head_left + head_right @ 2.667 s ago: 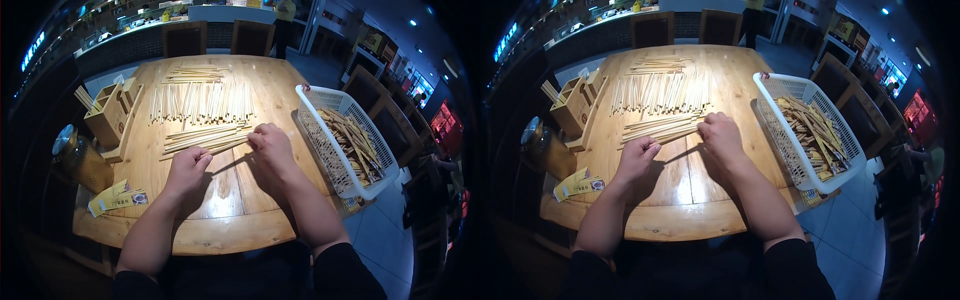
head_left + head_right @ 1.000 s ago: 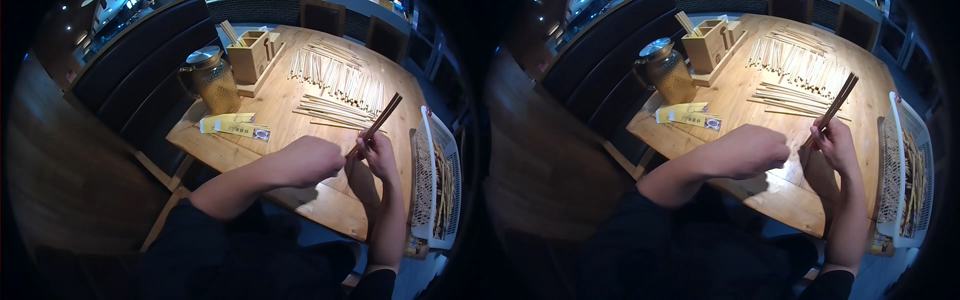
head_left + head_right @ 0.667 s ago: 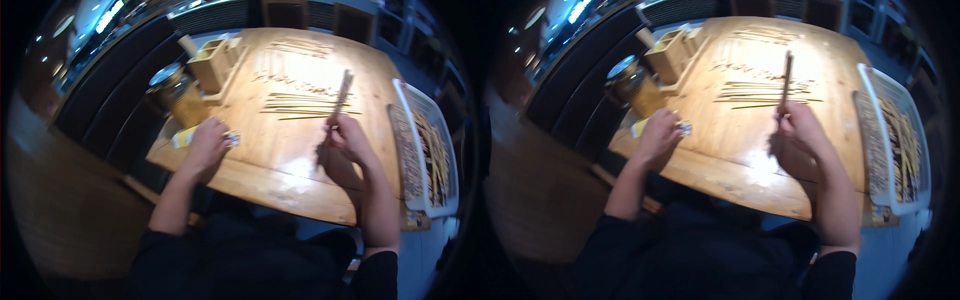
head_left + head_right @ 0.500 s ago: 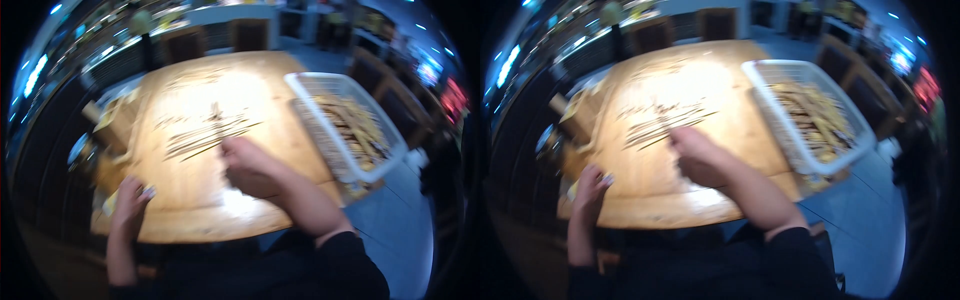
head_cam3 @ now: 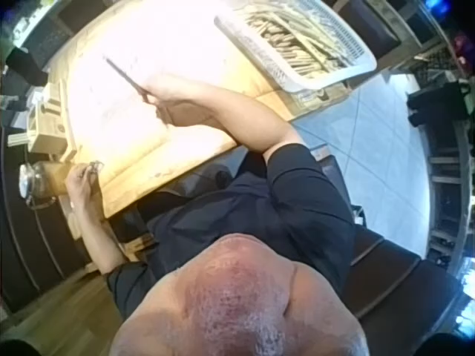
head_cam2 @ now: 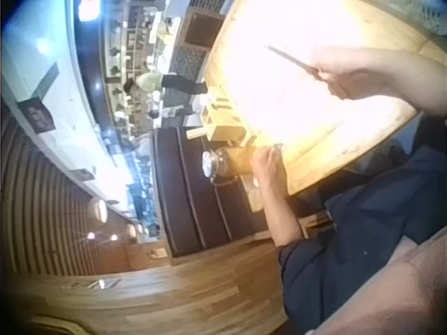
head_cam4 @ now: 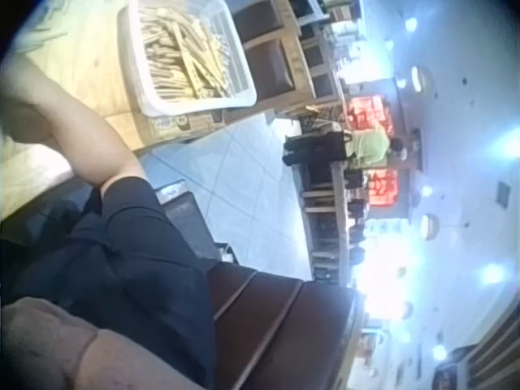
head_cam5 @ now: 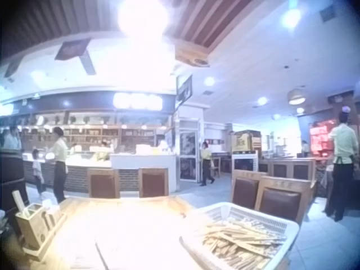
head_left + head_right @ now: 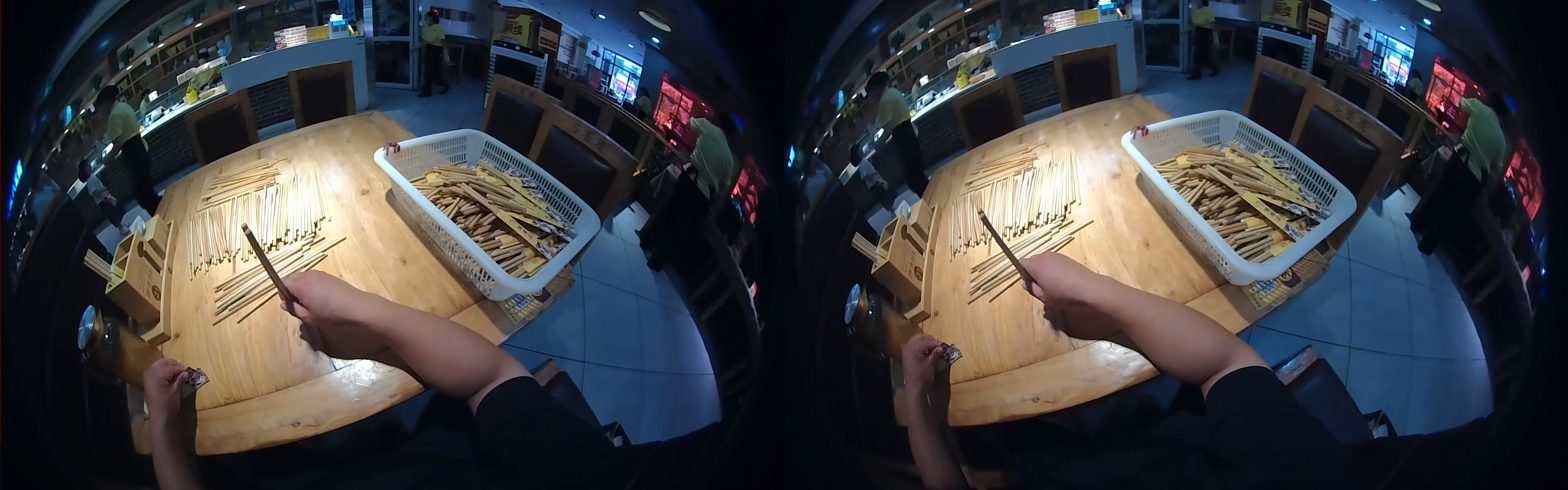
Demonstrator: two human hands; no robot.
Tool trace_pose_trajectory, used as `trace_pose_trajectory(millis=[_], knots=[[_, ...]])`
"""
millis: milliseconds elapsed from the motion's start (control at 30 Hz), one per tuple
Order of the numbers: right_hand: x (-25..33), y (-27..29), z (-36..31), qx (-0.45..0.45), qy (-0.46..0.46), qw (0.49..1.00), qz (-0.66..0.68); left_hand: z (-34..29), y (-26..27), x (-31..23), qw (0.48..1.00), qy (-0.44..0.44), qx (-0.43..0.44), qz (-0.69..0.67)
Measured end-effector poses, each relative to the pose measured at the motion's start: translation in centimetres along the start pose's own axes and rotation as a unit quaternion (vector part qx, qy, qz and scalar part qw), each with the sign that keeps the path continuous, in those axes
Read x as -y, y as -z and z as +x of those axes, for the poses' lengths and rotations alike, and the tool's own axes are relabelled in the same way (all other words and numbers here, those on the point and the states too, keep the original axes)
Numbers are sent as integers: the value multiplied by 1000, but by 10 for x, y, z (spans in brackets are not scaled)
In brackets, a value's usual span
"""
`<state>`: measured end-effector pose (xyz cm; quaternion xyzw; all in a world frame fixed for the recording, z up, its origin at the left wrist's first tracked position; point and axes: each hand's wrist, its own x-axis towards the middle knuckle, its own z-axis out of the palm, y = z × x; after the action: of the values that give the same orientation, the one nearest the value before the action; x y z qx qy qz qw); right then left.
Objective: Sorting wooden chopsticks and inserting them into paper sleeves at a dining table.
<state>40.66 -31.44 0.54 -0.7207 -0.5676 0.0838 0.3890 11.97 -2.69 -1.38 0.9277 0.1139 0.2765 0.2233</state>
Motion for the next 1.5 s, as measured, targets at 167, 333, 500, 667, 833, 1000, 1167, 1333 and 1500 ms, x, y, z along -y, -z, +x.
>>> trace_pose_trajectory(millis=[167, 333, 500, 667, 833, 1000, 1167, 1333, 1500], knots=[[-9, -7, -1, -13, -38, 994, 102, 9, 16, -29, 993, 116, 11, 20], [3, -4, 1, -118, 40, 992, -1, 23, 31, -1, 977, 48, -39, -206], [3, -7, 7, -195, 50, 964, 172, 76, 2, -48, 913, 48, -105, -391], [22, 4, 1, -106, -32, 921, 375, 112, -85, -84, 843, 61, -166, -508], [17, 11, -3, -69, -103, 933, 339, 114, -132, -72, 808, 109, -169, -554], [-7, -4, 8, -17, -165, 940, 300, 99, -135, -78, 823, 176, -194, -503], [-3, 7, -2, -49, -238, 904, 352, 91, -120, -141, 979, -186, -82, -25], [12, 9, -1, 13, -267, 882, 389, 84, -129, -142, 980, -182, 18, -79], [17, 18, -1, 54, -254, 920, 293, 83, -133, -137, 987, -81, 19, -135]])
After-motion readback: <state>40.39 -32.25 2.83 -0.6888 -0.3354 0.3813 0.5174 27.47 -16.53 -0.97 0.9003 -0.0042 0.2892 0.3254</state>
